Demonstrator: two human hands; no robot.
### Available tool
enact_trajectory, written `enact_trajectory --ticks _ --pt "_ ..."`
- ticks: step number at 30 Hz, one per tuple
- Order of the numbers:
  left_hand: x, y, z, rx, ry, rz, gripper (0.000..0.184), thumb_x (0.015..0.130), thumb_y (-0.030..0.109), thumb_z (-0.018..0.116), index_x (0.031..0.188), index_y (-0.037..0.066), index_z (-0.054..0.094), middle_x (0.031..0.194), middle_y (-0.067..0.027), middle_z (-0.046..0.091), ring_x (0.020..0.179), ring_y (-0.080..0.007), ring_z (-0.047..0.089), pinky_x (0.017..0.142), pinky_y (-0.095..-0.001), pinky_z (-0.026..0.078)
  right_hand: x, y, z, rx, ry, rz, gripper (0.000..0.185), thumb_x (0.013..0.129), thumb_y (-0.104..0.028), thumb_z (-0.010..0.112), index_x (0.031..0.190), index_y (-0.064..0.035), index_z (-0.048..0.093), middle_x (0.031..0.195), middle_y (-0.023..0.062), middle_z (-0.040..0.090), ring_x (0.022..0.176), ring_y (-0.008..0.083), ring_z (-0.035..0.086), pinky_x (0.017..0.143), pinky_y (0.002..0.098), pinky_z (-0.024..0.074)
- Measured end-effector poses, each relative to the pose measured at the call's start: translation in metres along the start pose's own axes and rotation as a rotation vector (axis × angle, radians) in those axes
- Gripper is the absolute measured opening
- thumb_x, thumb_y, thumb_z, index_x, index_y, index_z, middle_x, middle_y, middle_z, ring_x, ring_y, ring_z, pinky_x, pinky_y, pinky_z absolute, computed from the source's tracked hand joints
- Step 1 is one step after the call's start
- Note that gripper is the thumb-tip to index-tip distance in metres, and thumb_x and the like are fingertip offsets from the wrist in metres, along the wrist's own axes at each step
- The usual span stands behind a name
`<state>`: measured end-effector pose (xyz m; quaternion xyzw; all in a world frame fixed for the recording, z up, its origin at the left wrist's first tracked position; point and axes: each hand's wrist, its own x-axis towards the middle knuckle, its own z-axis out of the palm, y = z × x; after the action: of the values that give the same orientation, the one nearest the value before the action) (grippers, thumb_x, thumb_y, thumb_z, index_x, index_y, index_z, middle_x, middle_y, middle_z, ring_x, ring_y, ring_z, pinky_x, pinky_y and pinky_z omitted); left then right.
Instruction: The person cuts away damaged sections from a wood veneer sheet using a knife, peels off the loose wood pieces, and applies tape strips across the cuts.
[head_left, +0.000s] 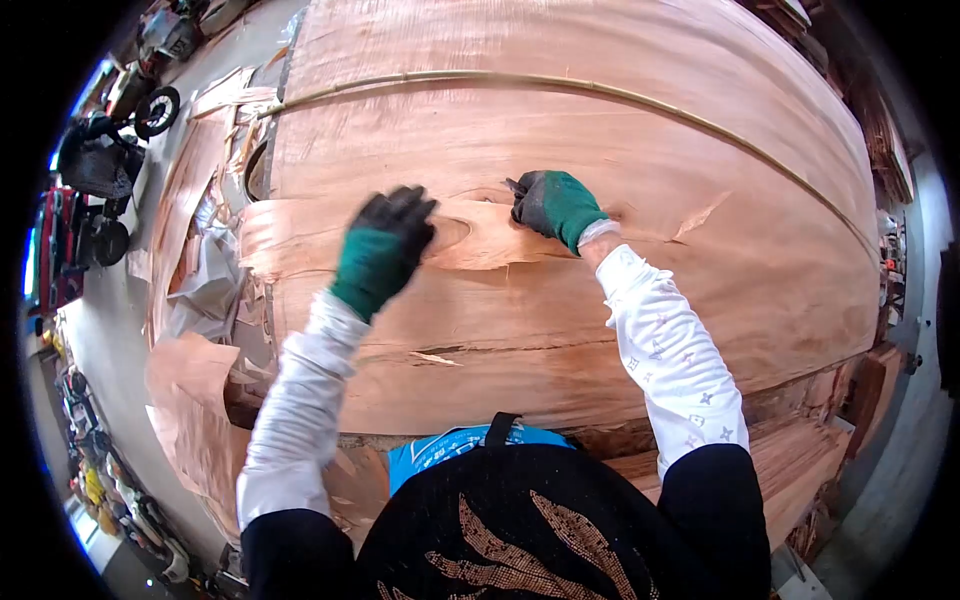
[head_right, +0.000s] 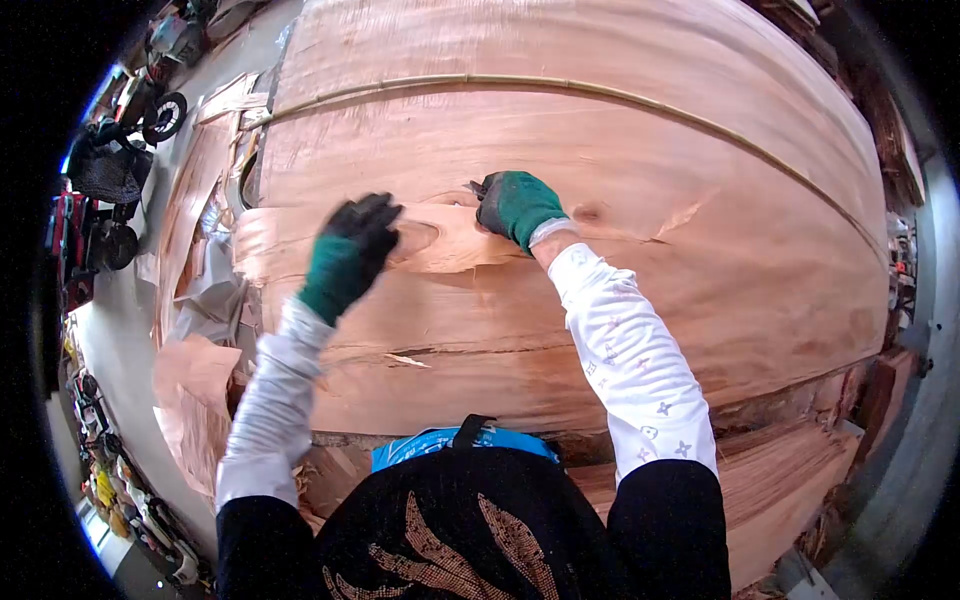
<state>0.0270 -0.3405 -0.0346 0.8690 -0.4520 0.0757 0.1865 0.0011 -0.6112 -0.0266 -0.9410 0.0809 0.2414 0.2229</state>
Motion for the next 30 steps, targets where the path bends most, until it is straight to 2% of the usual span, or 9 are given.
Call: enact_trajectory --ticks 8,9,12,13,14,16,22,26,30 --pt "-0.009 0.048 0.065 -0.054 0.037 -0.247 0.056 0.085 0.029 0.065 0.134 0.008 0.050 0.140 -0.0174 0.048 0.131 -0.0366 0.043 0.108 -0.0504 0.033 -0.012 -0.001 -0.009 -0.068 0.216 0.051 0.031 0.075 -0.028 0.071 0.094 -0.0051 0.065 0.097 0.0198 0.067 0.090 0.0381 0.064 0.076 0.0445 0.0503" --pt "-0.009 0.050 0.069 -0.042 0.049 -0.260 0.056 0.085 0.030 0.064 0.134 0.007 0.050 0.140 -0.0179 0.047 0.132 -0.0372 0.041 0.109 -0.0509 0.032 -0.015 -0.001 -0.013 -0.041 0.237 0.119 0.037 0.076 -0.029 0.071 0.105 -0.0058 0.065 0.109 0.0197 0.066 0.099 0.0369 0.063 0.083 0.0422 0.0502" --pt "-0.010 0.051 0.076 -0.062 0.068 -0.278 0.060 0.084 0.028 0.064 0.137 0.007 0.047 0.141 -0.0181 0.046 0.133 -0.0380 0.040 0.110 -0.0524 0.030 -0.019 0.011 0.005 0.112 0.428 -0.067 0.033 0.080 -0.017 0.060 0.111 -0.0058 0.063 0.110 0.0200 0.065 0.099 0.0376 0.063 0.085 0.0435 0.0510" --pt "-0.008 0.053 0.074 -0.084 0.064 -0.292 0.062 0.083 0.027 0.065 0.138 0.007 0.045 0.142 -0.0181 0.045 0.133 -0.0380 0.040 0.111 -0.0522 0.030 -0.013 0.012 0.015 0.075 0.342 -0.172 0.045 0.081 -0.018 0.065 0.125 -0.0080 0.060 0.124 0.0196 0.060 0.111 0.0345 0.059 0.094 0.0374 0.0478" --pt "-0.007 0.055 0.071 -0.104 0.061 -0.304 0.065 0.082 0.026 0.066 0.139 0.007 0.043 0.142 -0.0181 0.045 0.133 -0.0380 0.040 0.111 -0.0520 0.030 -0.009 0.017 0.036 0.197 0.438 -0.381 0.044 0.079 -0.014 0.065 0.123 -0.0072 0.060 0.124 0.0188 0.061 0.108 0.0344 0.060 0.093 0.0383 0.0486" --pt "-0.004 0.055 0.065 -0.163 0.068 -0.334 0.071 0.079 0.024 0.069 0.142 0.007 0.039 0.142 -0.0184 0.044 0.132 -0.0377 0.041 0.110 -0.0499 0.032 -0.007 -0.009 0.047 0.258 0.344 -0.209 0.044 0.075 -0.012 0.071 0.118 -0.0074 0.062 0.118 0.0171 0.063 0.105 0.0340 0.061 0.090 0.0408 0.0500" --pt "0.005 0.050 0.066 -0.269 0.108 -0.413 0.091 0.070 0.021 0.077 0.146 0.006 0.030 0.139 -0.0187 0.047 0.128 -0.0365 0.045 0.105 -0.0430 0.040 0.006 -0.055 0.055 -0.080 0.163 -0.157 0.045 0.066 -0.012 0.079 0.107 -0.0105 0.059 0.105 0.0144 0.064 0.101 0.0330 0.064 0.081 0.0424 0.0543" --pt "0.010 0.051 0.063 -0.292 0.035 -0.495 0.093 0.069 0.022 0.078 0.147 0.008 0.029 0.138 -0.0187 0.048 0.127 -0.0365 0.046 0.104 -0.0435 0.041 0.006 -0.048 0.068 -0.179 0.264 -0.250 0.041 0.070 -0.016 0.077 0.106 -0.0107 0.060 0.105 0.0125 0.065 0.096 0.0285 0.067 0.075 0.0417 0.0557" --pt "0.010 0.054 0.060 -0.230 -0.003 -0.453 0.094 0.070 0.022 0.080 0.148 0.011 0.028 0.137 -0.0193 0.048 0.127 -0.0373 0.046 0.104 -0.0443 0.041 -0.008 -0.022 0.065 -0.245 0.244 -0.330 0.019 0.080 -0.018 0.066 0.098 -0.0120 0.064 0.100 0.0080 0.067 0.094 0.0253 0.068 0.068 0.0411 0.0556"
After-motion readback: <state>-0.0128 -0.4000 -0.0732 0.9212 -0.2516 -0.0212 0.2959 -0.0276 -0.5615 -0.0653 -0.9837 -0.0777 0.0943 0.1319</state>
